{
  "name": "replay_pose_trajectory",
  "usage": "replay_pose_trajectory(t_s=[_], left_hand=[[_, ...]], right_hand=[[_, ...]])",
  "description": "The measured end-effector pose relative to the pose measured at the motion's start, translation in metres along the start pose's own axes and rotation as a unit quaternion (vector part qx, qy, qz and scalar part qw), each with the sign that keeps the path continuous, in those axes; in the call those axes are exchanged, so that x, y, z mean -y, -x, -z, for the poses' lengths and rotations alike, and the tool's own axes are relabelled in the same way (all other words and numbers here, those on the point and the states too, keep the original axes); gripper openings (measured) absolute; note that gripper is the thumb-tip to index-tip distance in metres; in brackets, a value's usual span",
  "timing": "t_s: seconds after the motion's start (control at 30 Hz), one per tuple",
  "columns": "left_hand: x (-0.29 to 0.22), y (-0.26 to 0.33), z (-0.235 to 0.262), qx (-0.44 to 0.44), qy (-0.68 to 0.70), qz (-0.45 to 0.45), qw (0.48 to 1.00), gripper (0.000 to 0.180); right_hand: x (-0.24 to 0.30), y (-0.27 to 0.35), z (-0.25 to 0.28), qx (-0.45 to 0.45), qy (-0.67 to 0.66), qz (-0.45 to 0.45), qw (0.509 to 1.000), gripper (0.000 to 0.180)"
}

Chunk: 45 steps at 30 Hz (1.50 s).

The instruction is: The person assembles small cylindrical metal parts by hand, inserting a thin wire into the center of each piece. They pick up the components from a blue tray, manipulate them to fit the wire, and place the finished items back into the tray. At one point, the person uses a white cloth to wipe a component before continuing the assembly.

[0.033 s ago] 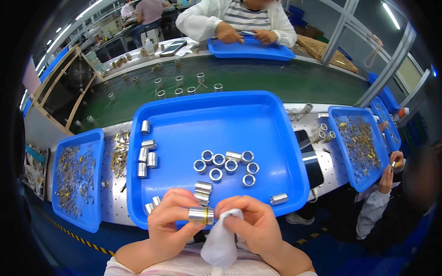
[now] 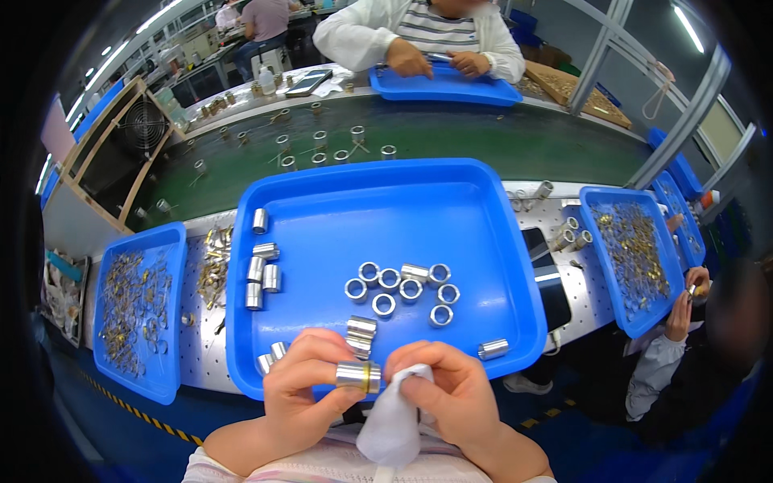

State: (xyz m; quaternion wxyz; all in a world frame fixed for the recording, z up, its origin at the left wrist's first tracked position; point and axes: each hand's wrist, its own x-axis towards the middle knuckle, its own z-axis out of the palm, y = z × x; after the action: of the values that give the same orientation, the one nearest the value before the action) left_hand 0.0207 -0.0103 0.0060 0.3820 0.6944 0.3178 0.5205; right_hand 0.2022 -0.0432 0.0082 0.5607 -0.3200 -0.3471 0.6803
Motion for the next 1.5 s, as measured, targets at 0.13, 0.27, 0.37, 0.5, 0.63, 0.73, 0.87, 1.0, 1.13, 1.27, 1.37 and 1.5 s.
replay_pose_trajectory(t_s=[0.13, 0.27, 0.37, 0.5, 0.63, 0.73, 0.87, 1.0, 1.13, 1.27, 1.37, 1.5], left_hand=[[0.003, 0.002, 0.001, 0.008, 0.03, 0.021, 0.999, 0.018], [0.008, 0.008, 0.001, 0.007, 0.087, 0.066, 0.994, 0.014], [0.007, 0.008, -0.001, 0.006, 0.139, 0.11, 0.984, 0.011], [0.008, 0.008, -0.001, 0.014, 0.148, 0.116, 0.982, 0.01], [0.007, 0.006, -0.004, 0.017, 0.131, 0.107, 0.985, 0.012], [0.005, 0.003, -0.003, 0.05, 0.1, 0.069, 0.991, 0.015], [0.009, 0.002, -0.001, 0.075, 0.035, -0.037, 0.996, 0.023], [0.011, 0.001, 0.001, 0.082, 0.022, -0.041, 0.996, 0.028], [0.002, 0.002, 0.002, 0.112, 0.1, 0.063, 0.987, 0.033], [0.003, 0.004, 0.004, 0.136, 0.136, 0.108, 0.975, 0.037], [0.008, 0.006, 0.003, 0.131, 0.156, 0.118, 0.972, 0.034], [0.012, 0.008, 0.003, 0.121, 0.139, 0.089, 0.979, 0.031]], right_hand=[[-0.004, 0.002, 0.008, 0.021, -0.009, -0.009, 1.0, 0.014], [-0.007, 0.002, 0.008, 0.019, -0.025, -0.01, 0.999, 0.016], [-0.007, 0.002, 0.009, 0.019, -0.044, -0.011, 0.999, 0.017], [-0.008, 0.002, 0.011, 0.02, -0.035, -0.006, 0.999, 0.017], [-0.004, 0.004, 0.012, 0.016, -0.046, -0.024, 0.999, 0.022], [-0.005, 0.005, 0.015, 0.029, -0.037, -0.005, 0.999, 0.028], [0.006, 0.009, 0.004, -0.025, 0.12, -0.038, 0.992, 0.028], [0.001, 0.006, 0.003, 0.005, 0.247, 0.11, 0.963, 0.021], [-0.002, 0.004, 0.002, 0.005, 0.359, 0.217, 0.908, 0.022], [-0.005, 0.003, 0.006, 0.021, 0.413, 0.257, 0.874, 0.025], [-0.004, 0.002, 0.004, 0.035, 0.434, 0.268, 0.859, 0.027], [-0.002, 0.001, 0.005, 0.054, 0.436, 0.26, 0.86, 0.031]])
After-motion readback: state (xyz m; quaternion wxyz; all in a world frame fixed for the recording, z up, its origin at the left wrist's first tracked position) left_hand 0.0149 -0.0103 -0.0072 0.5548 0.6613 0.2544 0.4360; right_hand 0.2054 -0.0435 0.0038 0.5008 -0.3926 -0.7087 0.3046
